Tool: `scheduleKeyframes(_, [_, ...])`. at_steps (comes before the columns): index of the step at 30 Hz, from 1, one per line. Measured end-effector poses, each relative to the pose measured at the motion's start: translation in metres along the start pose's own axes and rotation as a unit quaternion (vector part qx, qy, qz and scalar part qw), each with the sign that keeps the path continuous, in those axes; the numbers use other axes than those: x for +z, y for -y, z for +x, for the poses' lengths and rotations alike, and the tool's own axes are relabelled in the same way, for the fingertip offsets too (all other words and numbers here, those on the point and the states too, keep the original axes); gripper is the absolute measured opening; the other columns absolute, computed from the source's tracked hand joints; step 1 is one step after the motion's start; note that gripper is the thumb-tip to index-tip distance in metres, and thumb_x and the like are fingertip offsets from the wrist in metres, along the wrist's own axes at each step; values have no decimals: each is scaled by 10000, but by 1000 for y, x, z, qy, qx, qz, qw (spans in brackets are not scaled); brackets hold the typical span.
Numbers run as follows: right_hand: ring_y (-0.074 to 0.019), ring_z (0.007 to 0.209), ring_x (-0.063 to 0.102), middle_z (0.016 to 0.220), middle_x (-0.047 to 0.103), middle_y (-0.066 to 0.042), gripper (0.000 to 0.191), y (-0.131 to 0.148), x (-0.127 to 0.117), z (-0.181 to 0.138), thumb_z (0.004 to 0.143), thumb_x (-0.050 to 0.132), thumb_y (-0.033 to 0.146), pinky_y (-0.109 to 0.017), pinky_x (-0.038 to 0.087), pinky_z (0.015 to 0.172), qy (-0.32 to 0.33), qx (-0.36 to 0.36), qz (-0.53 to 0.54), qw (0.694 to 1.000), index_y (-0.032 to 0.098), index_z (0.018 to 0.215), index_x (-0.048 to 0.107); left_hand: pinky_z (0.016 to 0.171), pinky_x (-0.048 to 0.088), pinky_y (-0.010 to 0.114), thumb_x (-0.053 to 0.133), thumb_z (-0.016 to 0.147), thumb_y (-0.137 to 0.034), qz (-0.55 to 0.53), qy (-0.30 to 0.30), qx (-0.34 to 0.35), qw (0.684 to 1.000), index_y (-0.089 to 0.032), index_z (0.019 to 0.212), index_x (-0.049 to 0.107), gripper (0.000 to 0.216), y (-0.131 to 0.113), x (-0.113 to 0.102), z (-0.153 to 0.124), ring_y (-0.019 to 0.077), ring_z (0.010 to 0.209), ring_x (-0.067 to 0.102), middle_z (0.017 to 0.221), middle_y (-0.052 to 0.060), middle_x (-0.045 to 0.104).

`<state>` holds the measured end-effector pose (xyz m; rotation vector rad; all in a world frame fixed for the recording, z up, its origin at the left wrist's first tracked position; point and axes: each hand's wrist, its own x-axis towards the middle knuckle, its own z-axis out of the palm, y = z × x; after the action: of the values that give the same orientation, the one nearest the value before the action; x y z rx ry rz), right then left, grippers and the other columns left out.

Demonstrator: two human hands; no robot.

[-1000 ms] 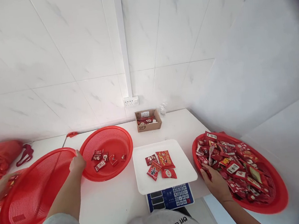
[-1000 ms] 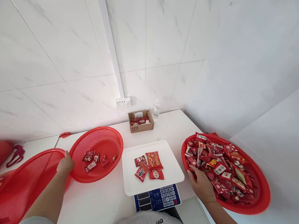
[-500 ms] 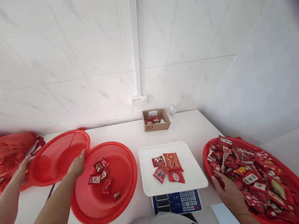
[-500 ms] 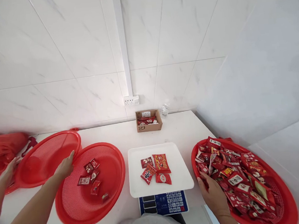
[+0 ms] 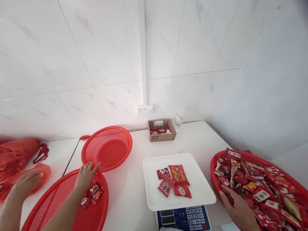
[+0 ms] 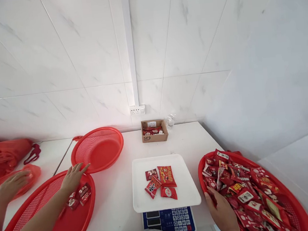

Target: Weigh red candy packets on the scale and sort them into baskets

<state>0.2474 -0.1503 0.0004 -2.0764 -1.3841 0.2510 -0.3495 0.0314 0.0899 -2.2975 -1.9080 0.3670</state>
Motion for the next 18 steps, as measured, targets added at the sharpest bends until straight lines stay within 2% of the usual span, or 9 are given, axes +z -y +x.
scheduleKeyframes(3, [-283, 1019, 602, 1082, 659, -147, 500, 0, 0, 0, 758, 421, 567, -425, 460, 904, -1, 3, 3, 1000, 173, 1007, 602, 1099, 190, 490, 358, 699, 23, -70, 41, -20, 996, -221, 1344, 447, 695, -25, -7, 9, 260, 1349, 293, 1358, 74, 496])
scheduleKeyframes(7, [-281, 1019, 601, 1078, 658, -153, 499, 0, 1, 0, 764, 414, 560, -422, 460, 905, 2, 7, 2, 1000, 168, 1010, 601, 1109, 128, 517, 394, 754, -83, -190, 101, 34, 976, -248, 1318, 471, 593, -64, -17, 18, 240, 1325, 345, 1356, 48, 508])
scheduleKeyframes(10, [-281, 1008, 604, 1072, 659, -154, 493, -1, 1, 0, 769, 410, 553, -429, 458, 906, 3, 2, 0, 1000, 167, 1008, 602, 1086, 226, 460, 391, 811, -133, -236, 108, 57, 964, -265, 1292, 498, 511, -87, -20, 26, 225, 1230, 472, 1307, 41, 556])
scheduleKeyframes(14, [-281, 1016, 599, 1081, 654, -153, 484, 0, 2, -1, 783, 405, 540, -434, 454, 904, -5, -7, -9, 1000, 164, 1018, 599, 961, 396, 385, 411, 848, -204, -257, 104, 65, 959, -256, 1302, 482, 463, -111, -24, 36, 246, 1190, 509, 1314, 50, 550])
scheduleKeyframes(18, [-274, 1003, 604, 1066, 660, -151, 462, 1, 1, -2, 798, 405, 515, -422, 463, 884, -18, -20, -14, 1000, 162, 1024, 598, 917, 433, 401, 395, 843, -146, -272, 87, 62, 956, -237, 1297, 482, 471, -137, -30, 37, 259, 1164, 529, 1290, 77, 565])
